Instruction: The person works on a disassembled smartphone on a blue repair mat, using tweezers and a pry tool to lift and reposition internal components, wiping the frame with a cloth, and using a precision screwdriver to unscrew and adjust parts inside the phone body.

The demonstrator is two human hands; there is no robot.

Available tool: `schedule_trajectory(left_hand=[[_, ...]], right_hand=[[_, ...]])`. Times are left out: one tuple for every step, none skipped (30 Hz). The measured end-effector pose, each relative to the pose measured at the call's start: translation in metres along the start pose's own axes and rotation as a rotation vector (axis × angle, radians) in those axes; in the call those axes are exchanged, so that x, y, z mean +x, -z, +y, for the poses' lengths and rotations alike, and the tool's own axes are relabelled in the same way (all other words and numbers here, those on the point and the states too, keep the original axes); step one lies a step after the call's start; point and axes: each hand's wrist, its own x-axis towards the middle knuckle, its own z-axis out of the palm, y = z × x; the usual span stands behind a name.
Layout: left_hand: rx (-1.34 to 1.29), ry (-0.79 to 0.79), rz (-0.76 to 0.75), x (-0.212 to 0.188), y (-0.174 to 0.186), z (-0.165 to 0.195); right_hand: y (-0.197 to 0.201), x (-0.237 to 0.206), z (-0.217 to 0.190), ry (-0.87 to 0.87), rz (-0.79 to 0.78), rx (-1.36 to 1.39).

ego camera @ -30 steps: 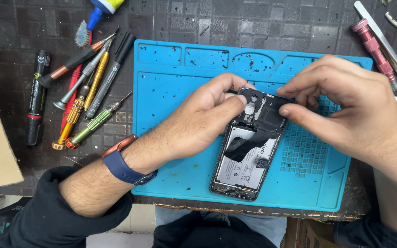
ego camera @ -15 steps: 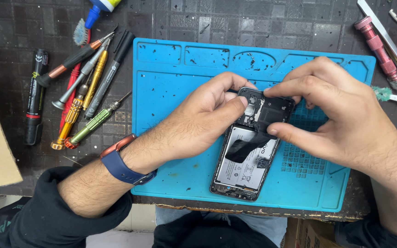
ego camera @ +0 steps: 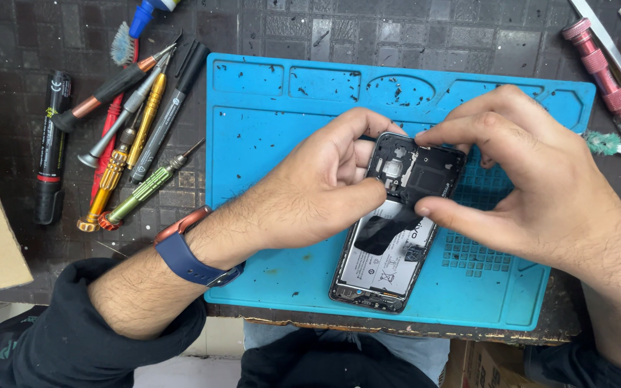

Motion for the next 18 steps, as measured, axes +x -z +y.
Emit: schedule_trajectory(left_hand=[[-0.026,0.007,0.006,0.0003,0.0005,-0.0001],[-0.052,0.013,0.012,0.0008,0.0007,-0.0005],[-0.044,0.018,0.014,0.0012,0.0011,-0.0008],[-0.036,0.024,0.017,0.0017,0.0011,-0.0014],[-0.027,0.029,0.019,0.0008,0.0022,-0.0015],[-0.026,0.022,0.017,0.0013,0.0022,-0.0020],[-0.026,0.016,0.014,0.0017,0.0022,-0.0026],[-0.027,0.011,0.012,0.0020,0.0017,-0.0032],[-0.032,0.009,0.007,0.0012,0.0020,-0.0033],[-0.036,0.007,0.001,0.0012,0.0021,-0.0033],[-0.039,0.005,-0.004,0.0010,0.0024,-0.0031],[-0.031,0.013,-0.006,0.0013,0.0021,-0.0031],[-0.025,0.020,-0.006,0.0005,0.0028,-0.0025],[-0.017,0.026,-0.008,0.0005,0.0030,-0.0022],[-0.009,0.027,-0.011,0.0004,0.0035,-0.0017],[-0.003,0.029,-0.012,0.0004,0.0033,-0.0015],[0.003,0.032,-0.013,-0.0008,0.0040,-0.0010],[-0.008,0.018,-0.022,-0.0006,0.0040,-0.0009]], right_hand=[[-0.0002,0.0006,-0.0006,0.025,-0.002,-0.012],[0.0002,0.0005,-0.0007,0.049,-0.004,-0.024],[0.0007,0.0009,-0.0011,0.074,-0.006,-0.037],[0.0007,0.0006,-0.0013,0.067,-0.007,-0.033],[-0.0003,0.0005,-0.0020,0.061,-0.007,-0.031],[-0.0005,0.0003,-0.0018,0.056,-0.006,-0.028],[-0.0010,0.0002,-0.0020,0.046,-0.005,-0.026],[-0.0011,-0.0004,-0.0016,0.036,-0.004,-0.025],[-0.0018,-0.0005,-0.0018,0.025,-0.003,-0.023],[-0.0020,-0.0011,-0.0012,0.026,-0.002,-0.032],[-0.0020,-0.0009,-0.0011,0.028,0.001,-0.039],[-0.0018,-0.0013,-0.0007,0.029,0.002,-0.045],[-0.0022,-0.0011,-0.0012,0.031,0.005,-0.033],[-0.0019,-0.0011,-0.0009,0.034,0.010,-0.023],[-0.0016,-0.0007,-0.0014,0.037,0.017,-0.013],[-0.0011,-0.0006,-0.0014,0.035,0.009,-0.014],[-0.0015,0.0001,-0.0023,0.034,0.001,-0.014],[-0.0015,0.0002,-0.0027,0.032,-0.007,-0.015]])
